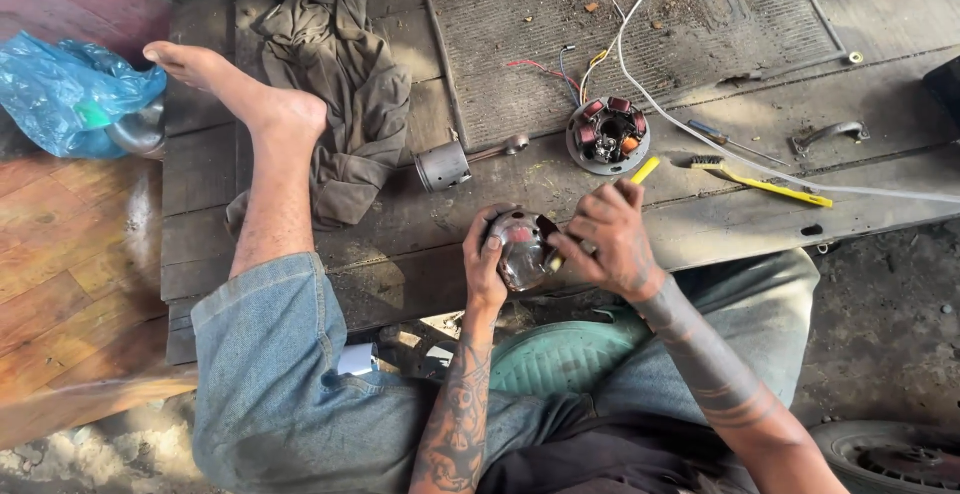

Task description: The person sits on the ground and scrubs a cylindrical metal part with a yellow-handled brush. They rotate the object to clean different areas while holding it in their left hand. Other disassembled mechanical parts and tools are visible on the wooden floor nearby.

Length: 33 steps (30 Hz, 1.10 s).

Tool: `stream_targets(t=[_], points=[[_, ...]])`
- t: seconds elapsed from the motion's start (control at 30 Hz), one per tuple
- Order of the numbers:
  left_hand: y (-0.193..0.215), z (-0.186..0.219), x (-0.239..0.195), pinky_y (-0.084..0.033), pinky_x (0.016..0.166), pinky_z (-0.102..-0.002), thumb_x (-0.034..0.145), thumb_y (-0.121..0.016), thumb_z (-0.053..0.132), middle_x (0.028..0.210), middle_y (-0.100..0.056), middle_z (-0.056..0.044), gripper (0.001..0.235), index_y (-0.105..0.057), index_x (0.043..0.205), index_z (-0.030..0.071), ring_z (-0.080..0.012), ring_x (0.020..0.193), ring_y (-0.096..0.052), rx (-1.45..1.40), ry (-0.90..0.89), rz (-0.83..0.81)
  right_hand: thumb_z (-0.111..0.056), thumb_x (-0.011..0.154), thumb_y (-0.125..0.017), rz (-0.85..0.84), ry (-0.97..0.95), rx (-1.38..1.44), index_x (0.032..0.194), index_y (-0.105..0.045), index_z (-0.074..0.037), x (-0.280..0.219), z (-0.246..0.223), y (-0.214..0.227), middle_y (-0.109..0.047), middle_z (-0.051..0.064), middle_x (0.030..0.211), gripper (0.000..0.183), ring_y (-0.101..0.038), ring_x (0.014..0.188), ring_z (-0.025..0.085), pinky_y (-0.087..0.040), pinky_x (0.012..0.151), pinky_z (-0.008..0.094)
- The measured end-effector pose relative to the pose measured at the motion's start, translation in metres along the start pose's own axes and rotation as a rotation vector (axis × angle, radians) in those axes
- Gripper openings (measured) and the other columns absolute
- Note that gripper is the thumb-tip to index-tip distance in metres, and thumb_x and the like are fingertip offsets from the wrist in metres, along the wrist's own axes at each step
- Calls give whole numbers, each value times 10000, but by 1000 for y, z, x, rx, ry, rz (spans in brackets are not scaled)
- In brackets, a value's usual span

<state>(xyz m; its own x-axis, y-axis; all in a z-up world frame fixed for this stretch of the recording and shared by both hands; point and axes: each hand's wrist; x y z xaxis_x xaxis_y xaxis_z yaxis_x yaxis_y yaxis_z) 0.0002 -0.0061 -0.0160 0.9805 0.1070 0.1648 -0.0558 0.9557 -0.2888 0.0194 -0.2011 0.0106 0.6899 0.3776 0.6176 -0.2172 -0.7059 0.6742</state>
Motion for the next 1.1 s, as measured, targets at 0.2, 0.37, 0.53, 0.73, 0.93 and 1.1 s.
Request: stream_targets(t=[0.2,0.37,0.53,0.73,0.93,1.1], points=[[-6,39,4,-417,1099,-429,961,-581,528,1264,-659,-135,695,-511,1460,49,-186,1193,-571,54,-102,-33,-379,1009,-609,-14,-20,-6,678,-643,-140,5,-1,5,-543,31,719,409,-517,801,229,-311,958,466],[0,12,1,-428,1097,-419,936,-598,504,1262,-674,-158,743,-474,1517,58,-200,1200,-595,11,-61,-49,-367,991,-634,1,4,-16,682,-634,-153,15,-7,15,-546,19,725,376,-525,785,221,-323,941,444],[-9,34,1,-439,1087,-449,898,-658,435,1340,-626,-204,797,-414,1549,46,-249,1212,-593,32,-28,-23,-403,976,-633,-16,0,-16,665,-624,-177,5,-11,10,-542,8,724,385,-523,770,213,-326,924,447],[-4,20,8,-375,1141,-462,894,-661,512,1494,-500,-228,914,-275,1633,139,-295,1387,-452,89,-20,-52,-389,1008,-614,-24,-50,-32,697,-659,-137,9,-3,13,-563,31,738,404,-510,818,229,-320,970,465],[-3,13,2,-261,1219,-465,895,-678,381,1561,-443,-232,822,-367,1577,42,-312,1474,-352,115,-109,-36,-371,998,-639,-18,-48,4,672,-638,-144,13,-9,20,-530,23,712,397,-502,774,221,-317,928,441],[-1,13,4,-163,1247,-504,936,-656,334,1625,-332,-214,728,-409,1544,19,-339,1519,-228,151,-131,-13,-405,986,-634,-44,3,-48,655,-633,-157,19,-13,20,-537,23,706,414,-518,785,223,-322,935,446]])
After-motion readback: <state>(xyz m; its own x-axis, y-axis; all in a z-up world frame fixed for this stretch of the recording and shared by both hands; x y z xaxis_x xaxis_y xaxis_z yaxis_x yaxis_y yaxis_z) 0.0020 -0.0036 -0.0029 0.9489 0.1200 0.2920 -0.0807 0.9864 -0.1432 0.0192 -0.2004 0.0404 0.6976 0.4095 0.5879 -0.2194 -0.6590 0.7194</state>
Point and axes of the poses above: each hand's wrist, its own x-axis towards the middle knuckle, its own y-axis out of the back of the hand, z = x × y
